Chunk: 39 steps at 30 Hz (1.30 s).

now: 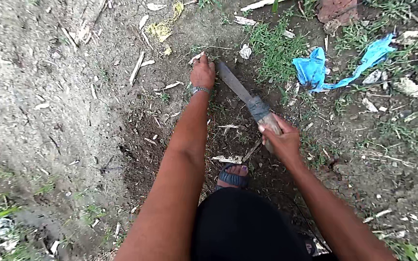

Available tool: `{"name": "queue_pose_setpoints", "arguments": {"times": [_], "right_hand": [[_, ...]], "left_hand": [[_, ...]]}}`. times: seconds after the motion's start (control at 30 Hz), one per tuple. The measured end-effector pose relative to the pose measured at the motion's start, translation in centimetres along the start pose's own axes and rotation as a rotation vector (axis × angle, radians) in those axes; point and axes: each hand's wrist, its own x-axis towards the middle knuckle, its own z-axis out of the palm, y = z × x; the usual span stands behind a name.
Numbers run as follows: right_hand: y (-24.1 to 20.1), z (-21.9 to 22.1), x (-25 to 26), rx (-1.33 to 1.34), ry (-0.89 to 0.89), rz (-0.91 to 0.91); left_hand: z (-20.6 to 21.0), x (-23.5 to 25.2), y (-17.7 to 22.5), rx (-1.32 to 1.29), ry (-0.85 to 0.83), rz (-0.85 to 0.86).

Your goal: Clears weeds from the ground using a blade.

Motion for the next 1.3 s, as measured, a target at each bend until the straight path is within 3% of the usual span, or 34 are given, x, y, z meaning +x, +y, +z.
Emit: {"name": "queue_pose_setpoints", "arguments": {"times": [0.1, 0.17, 0.33, 0.4, 0.5, 0.63, 0.73, 0.8, 0.97, 1.03, 1.13, 1.2, 1.3], "right_hand": [[0.5, -4.0, -3.4, -0.35, -0.055, -0.332], [1.0, -7.6, -6.0, -0.384, -0.105, -0.359], [0.6, -11.7, -10.2, 0.125, -0.055, 0.107], [0.1, -10.1, -8.8, 0.313, -0.036, 0.247], [-1.8, -4.2, -3.1, 0.368, -0.065, 0.384], [-1.8, 2.0, 1.2, 0.405, -0.046, 0.281], [-1.1, -0.1, -0.7, 0.229, -0.081, 0.146], [-0.8, -3.0, -2.5, 0.159, -0.099, 0.156], [0.5, -7.7, -7.5, 0.488, -0.061, 0.325], [-0.9, -6.3, -6.2, 0.492, -0.051, 0.373], [-3.4, -0.4, 0.3, 0.411, -0.043, 0.392], [-3.4, 3.1, 4.1, 0.37, -0.048, 0.314], [-3.2, 3.7, 5.0, 0.197, -0.061, 0.086]], "left_hand": [[0.7, -1.7, -1.4, -0.132, 0.054, -0.024], [1.1, -3.3, -2.8, -0.186, 0.092, -0.065], [-0.1, -4.6, -6.4, -0.271, 0.174, -0.242], [-1.1, -4.2, -6.8, -0.29, 0.208, -0.246], [-1.8, -3.3, -5.3, -0.292, 0.177, -0.161], [-1.8, -1.0, -1.4, -0.113, 0.021, -0.136], [-1.1, -0.3, -1.2, 0.018, -0.034, -0.143], [-1.4, -1.0, -2.2, 0.039, -0.037, -0.138], [-0.6, -3.4, -7.9, -0.108, 0.086, -0.285], [-0.7, -3.4, -8.5, -0.203, 0.162, -0.295], [-1.8, -1.8, -6.5, -0.296, 0.268, -0.173], [-2.6, -0.2, -3.9, -0.266, 0.27, -0.108], [-3.0, 2.7, -0.2, -0.128, 0.188, -0.125]]}}
